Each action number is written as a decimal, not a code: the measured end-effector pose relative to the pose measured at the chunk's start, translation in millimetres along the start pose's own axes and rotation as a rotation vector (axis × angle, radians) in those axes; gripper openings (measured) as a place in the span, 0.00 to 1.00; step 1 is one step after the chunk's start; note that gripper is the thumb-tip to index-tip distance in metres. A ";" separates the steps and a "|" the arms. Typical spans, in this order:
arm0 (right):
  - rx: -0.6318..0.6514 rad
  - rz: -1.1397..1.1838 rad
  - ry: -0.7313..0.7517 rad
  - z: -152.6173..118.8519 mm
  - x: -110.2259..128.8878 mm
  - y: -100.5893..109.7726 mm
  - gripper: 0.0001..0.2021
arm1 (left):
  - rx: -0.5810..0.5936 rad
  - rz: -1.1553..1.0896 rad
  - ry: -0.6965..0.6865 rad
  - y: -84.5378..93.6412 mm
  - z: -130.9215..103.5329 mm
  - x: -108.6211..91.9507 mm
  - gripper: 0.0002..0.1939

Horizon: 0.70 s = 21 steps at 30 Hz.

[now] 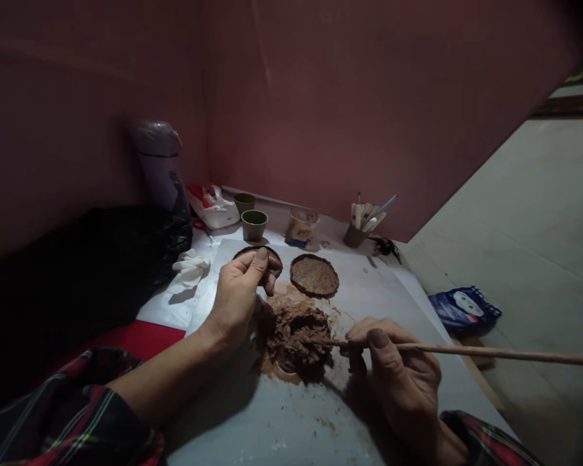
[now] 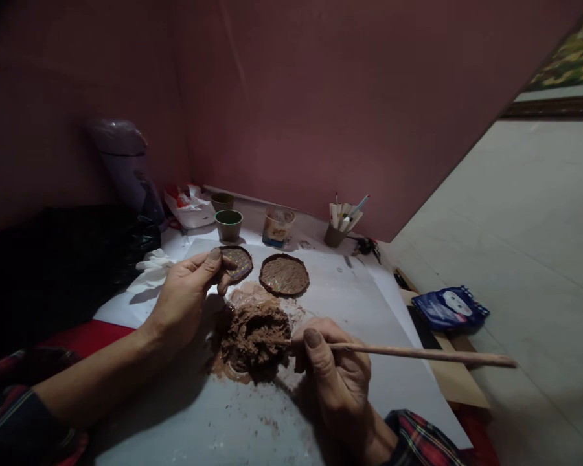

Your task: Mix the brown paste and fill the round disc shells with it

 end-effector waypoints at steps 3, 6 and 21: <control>0.066 -0.028 0.029 0.5 0.5 -3.2 0.11 | 0.015 0.007 0.002 -0.7 -0.5 0.5 0.15; 0.087 -0.062 0.058 4.2 1.9 -4.2 0.11 | 0.016 0.006 0.005 -0.7 -0.9 1.4 0.15; -0.143 0.058 -0.043 5.5 1.4 0.9 0.13 | 0.019 -0.016 0.048 -1.4 -2.0 1.3 0.14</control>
Point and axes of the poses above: each hand's wrist, its own z-axis towards the middle knuckle, its own y-axis out of the back of the hand, x = y × z, the point moved 4 cm from there along z, towards the middle knuckle, and after that the axes turned 10 degrees about y, right-handed, at the moved point
